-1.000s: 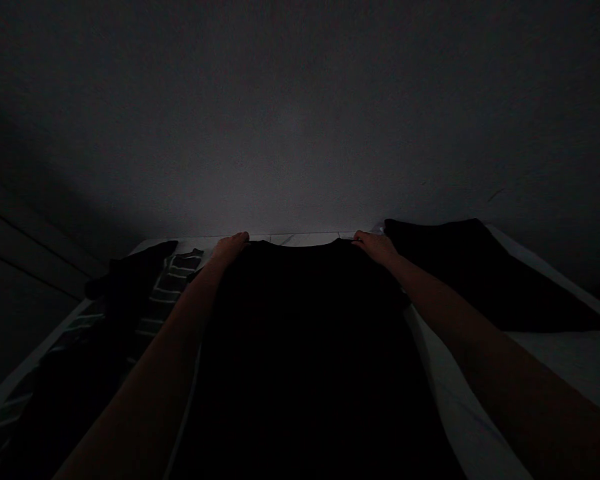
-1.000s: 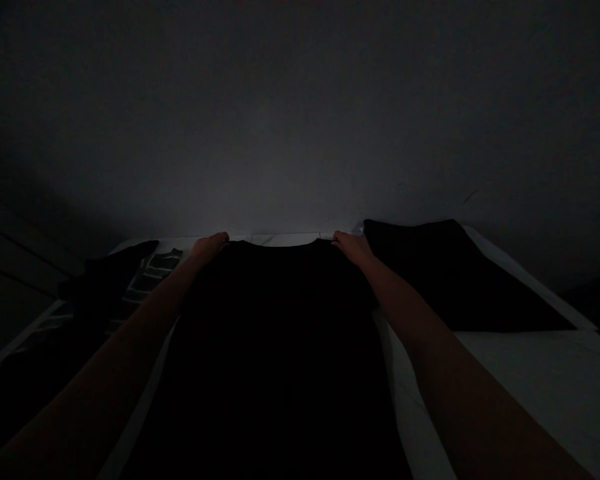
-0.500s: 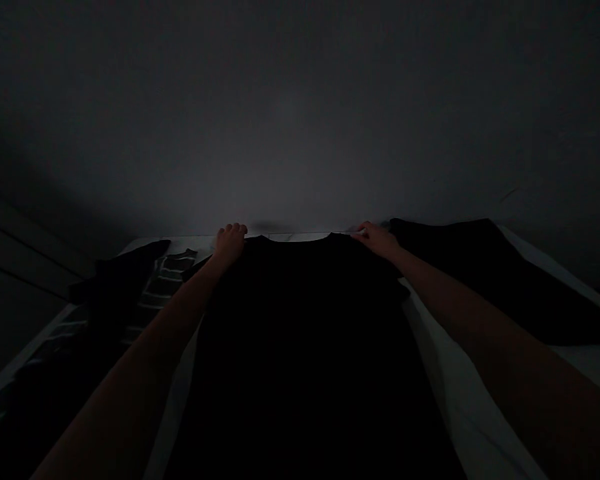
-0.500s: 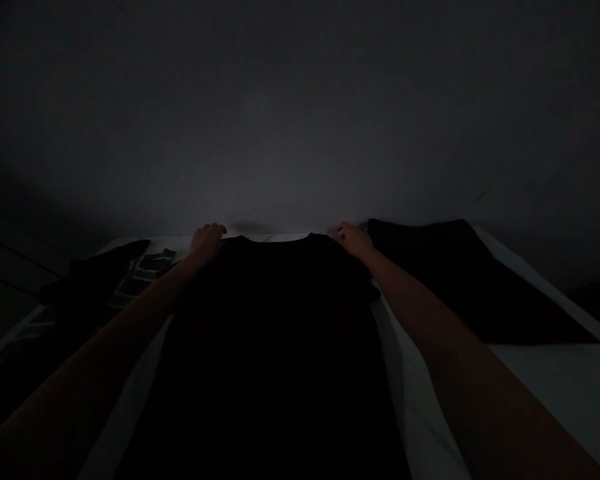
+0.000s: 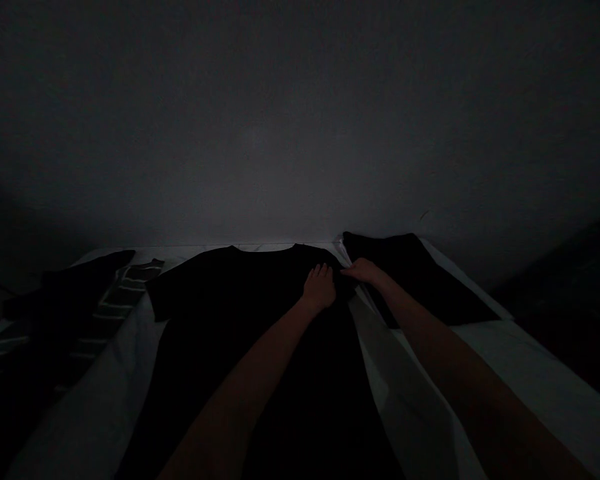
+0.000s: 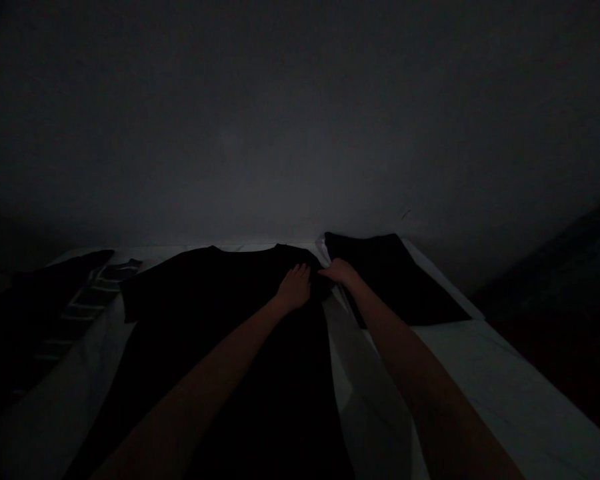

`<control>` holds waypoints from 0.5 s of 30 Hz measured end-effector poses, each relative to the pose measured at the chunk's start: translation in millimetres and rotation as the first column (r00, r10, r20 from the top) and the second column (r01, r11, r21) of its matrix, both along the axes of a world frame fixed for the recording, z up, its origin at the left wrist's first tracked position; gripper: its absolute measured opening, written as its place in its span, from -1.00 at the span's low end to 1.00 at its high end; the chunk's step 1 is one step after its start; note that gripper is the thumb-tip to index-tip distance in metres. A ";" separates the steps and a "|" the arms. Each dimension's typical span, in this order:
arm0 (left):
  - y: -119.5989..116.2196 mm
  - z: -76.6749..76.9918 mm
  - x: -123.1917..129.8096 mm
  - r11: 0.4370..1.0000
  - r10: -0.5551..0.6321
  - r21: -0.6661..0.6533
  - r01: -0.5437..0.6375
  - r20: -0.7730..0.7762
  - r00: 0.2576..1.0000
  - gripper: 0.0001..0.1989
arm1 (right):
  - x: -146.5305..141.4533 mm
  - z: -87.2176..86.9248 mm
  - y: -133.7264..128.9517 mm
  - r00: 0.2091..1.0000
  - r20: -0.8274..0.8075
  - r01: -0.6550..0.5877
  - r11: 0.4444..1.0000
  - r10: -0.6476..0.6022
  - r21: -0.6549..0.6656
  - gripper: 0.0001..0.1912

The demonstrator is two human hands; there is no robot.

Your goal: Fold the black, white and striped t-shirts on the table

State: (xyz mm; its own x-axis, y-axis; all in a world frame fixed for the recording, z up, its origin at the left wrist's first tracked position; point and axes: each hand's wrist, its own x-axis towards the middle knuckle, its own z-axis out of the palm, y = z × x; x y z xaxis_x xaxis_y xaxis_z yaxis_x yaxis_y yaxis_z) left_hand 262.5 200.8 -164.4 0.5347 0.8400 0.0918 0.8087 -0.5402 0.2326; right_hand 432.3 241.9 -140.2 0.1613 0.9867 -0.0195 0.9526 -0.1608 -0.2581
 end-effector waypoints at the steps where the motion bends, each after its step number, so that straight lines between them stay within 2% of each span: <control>1: 0.4 -1.6 6.6 0.999 0.038 0.008 -0.038 0.014 0.999 -0.46 | 0.1 -0.3 -3.7 1.000 0.017 0.007 1.000 -0.007 -0.002 -0.75; 4: 0.7 -8.2 14.8 0.993 0.115 0.033 -0.117 0.053 0.992 -0.42 | 0.4 0.2 -13.1 0.996 0.072 0.052 0.999 -0.052 -0.001 -0.84; 6: 0.6 -13.7 15.2 0.989 0.132 0.051 -0.135 0.061 0.989 -0.39 | 1.3 3.1 -17.0 0.988 0.110 0.102 0.994 -0.105 0.035 -0.76; 10: 0.7 -21.9 14.7 0.984 0.125 0.122 -0.129 0.035 0.991 -0.34 | 6.1 10.1 -16.3 0.965 0.180 0.174 0.980 -0.189 0.093 -0.70; 15: -1.2 -22.2 14.8 0.983 0.112 0.144 -0.111 0.001 0.994 -0.38 | 13.2 6.6 -7.2 0.954 0.218 0.193 0.979 -0.204 0.068 -0.72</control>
